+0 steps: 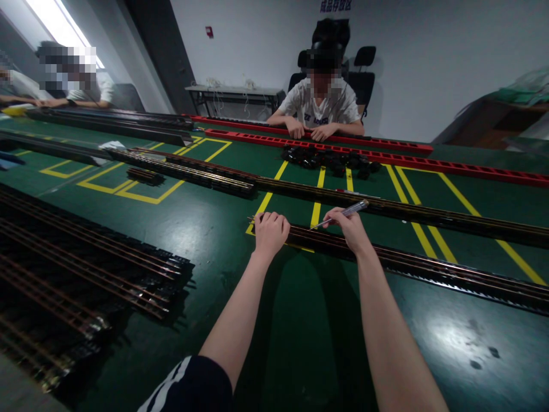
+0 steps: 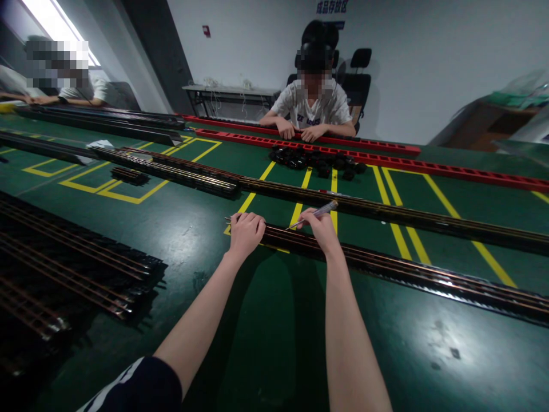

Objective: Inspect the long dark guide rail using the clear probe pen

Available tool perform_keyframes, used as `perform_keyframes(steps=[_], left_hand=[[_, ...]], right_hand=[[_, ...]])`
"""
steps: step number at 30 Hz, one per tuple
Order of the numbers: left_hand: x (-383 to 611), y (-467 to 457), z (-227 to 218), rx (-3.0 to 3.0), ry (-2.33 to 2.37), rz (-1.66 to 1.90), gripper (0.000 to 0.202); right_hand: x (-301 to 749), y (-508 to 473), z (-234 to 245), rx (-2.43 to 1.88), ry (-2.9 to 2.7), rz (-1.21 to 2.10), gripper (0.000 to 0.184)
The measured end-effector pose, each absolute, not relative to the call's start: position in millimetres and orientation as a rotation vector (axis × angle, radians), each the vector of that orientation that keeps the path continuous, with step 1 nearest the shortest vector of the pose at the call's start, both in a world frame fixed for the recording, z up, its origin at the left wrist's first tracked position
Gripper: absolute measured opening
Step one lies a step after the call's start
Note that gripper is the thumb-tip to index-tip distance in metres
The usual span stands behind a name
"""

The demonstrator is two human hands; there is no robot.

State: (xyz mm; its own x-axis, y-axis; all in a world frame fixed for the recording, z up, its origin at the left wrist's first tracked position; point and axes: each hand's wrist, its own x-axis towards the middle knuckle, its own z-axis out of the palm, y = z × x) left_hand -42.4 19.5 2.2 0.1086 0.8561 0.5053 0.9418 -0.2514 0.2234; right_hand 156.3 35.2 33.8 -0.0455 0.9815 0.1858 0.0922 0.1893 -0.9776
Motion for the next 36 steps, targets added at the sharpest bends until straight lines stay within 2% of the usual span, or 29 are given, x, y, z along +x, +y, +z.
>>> perform_keyframes(steps=[20, 36], left_hand=[[-87.8, 24.5, 2.5, -2.173, -1.922, -0.935, 0.028], [-62.5, 18.2, 2.6, -2.204, -1.843, -0.946, 0.026]], right_hand=[[129.0, 26.4, 41.6, -1.211, -1.575, 1.093, 0.019], [131.7, 29.7, 39.1, -1.161, -1.543, 1.081, 0.021]])
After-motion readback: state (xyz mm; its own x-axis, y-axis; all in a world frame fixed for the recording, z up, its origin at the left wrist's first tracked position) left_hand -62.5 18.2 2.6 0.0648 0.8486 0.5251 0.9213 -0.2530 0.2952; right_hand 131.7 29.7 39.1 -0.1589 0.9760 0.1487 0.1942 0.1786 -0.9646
